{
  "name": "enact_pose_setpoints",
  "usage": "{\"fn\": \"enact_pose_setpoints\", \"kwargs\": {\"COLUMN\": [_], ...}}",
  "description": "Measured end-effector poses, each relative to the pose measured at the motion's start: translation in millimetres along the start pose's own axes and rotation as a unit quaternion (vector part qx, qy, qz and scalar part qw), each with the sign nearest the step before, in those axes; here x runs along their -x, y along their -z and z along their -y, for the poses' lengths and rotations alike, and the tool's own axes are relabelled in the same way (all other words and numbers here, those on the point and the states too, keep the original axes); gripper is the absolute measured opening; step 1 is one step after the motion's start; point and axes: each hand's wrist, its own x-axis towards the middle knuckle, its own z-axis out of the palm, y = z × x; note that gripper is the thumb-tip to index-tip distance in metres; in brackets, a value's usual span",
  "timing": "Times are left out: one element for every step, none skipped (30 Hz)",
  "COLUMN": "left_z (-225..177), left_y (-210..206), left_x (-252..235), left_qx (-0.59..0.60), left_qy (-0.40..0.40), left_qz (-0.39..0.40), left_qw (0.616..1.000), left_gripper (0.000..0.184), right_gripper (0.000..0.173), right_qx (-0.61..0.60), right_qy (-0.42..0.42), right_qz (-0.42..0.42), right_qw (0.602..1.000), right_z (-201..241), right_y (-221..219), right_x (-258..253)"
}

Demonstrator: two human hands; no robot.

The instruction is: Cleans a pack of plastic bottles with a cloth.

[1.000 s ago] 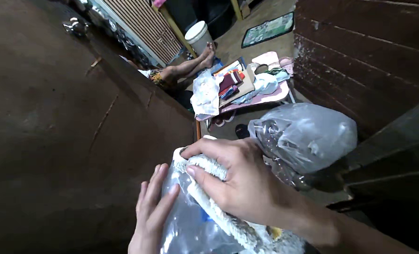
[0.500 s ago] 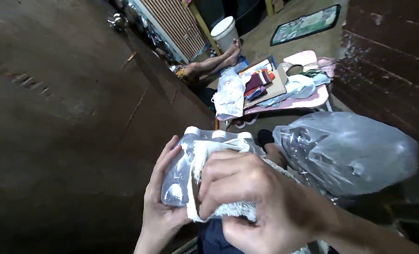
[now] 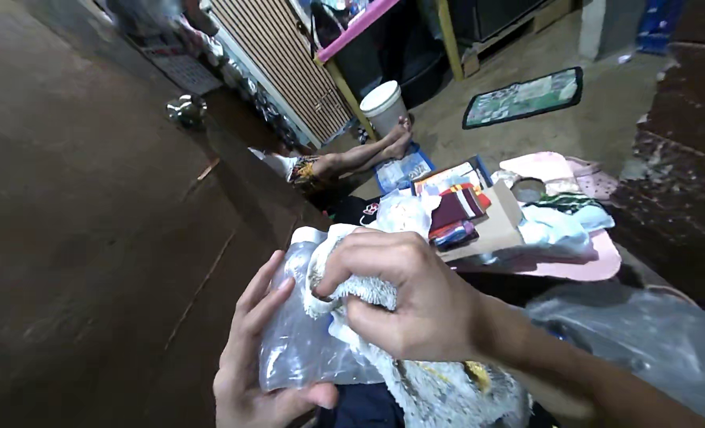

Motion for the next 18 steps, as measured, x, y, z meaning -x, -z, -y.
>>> {"fn": "enact_pose_setpoints", "kwargs": {"left_z": [10,20,29,37,45,52,57,60,62,63,64,65,66,66,66,66,65,64], "left_y": [2,4,7,8,10,11,12,13,14,17,21,24,28,31,33,34,34,33], "left_x": [-7,-14,-21,-27,-33,-39,-43,-47,-51,-53,-55,-57,-57,-56,-55,-52,-49,-45], "left_qx": [-0.006,-0.014,-0.023,-0.029,-0.032,-0.033,-0.032,-0.028,-0.023,-0.017,-0.014,-0.011,-0.01,-0.007,-0.005,-0.002,0.001,0.007], "left_qy": [-0.003,-0.005,-0.007,-0.008,-0.011,-0.011,-0.009,-0.007,-0.004,0.0,0.004,0.008,0.013,0.019,0.022,0.022,0.023,0.024], "left_qz": [-0.001,0.0,0.0,0.001,0.0,0.0,0.0,0.001,0.001,0.005,0.01,0.016,0.02,0.023,0.023,0.022,0.021,0.021], "left_qw": [1.0,1.0,1.0,1.0,0.999,0.999,0.999,1.0,1.0,1.0,1.0,1.0,1.0,1.0,0.999,1.0,1.0,0.999], "left_gripper": [0.079,0.079,0.079,0.079,0.078,0.078,0.077,0.077,0.077,0.077,0.078,0.078,0.077,0.077,0.077,0.077,0.077,0.078], "right_gripper": [0.016,0.017,0.017,0.018,0.018,0.018,0.018,0.018,0.018,0.018,0.018,0.018,0.018,0.019,0.019,0.019,0.019,0.02], "right_qx": [-0.007,-0.012,-0.012,-0.009,-0.005,-0.001,0.001,0.003,0.007,0.009,0.008,0.006,0.009,0.014,0.017,0.022,0.029,0.04], "right_qy": [-0.003,-0.006,-0.012,-0.019,-0.029,-0.038,-0.048,-0.059,-0.077,-0.101,-0.122,-0.137,-0.146,-0.148,-0.146,-0.144,-0.144,-0.147], "right_qz": [-0.009,-0.023,-0.038,-0.051,-0.058,-0.064,-0.071,-0.083,-0.097,-0.113,-0.137,-0.166,-0.195,-0.221,-0.245,-0.264,-0.27,-0.259], "right_qw": [1.0,1.0,0.999,0.998,0.998,0.997,0.996,0.995,0.992,0.988,0.983,0.977,0.97,0.964,0.958,0.953,0.951,0.954], "right_z": [-10,-21,-31,-41,-50,-57,-64,-69,-73,-75,-76,-78,-80,-82,-82,-82,-80,-77], "right_y": [1,2,2,3,5,8,10,12,14,17,19,22,26,30,33,35,38,39], "right_x": [-8,-15,-22,-29,-35,-40,-45,-49,-51,-53,-54,-55,-56,-57,-57,-58,-57,-54]}}
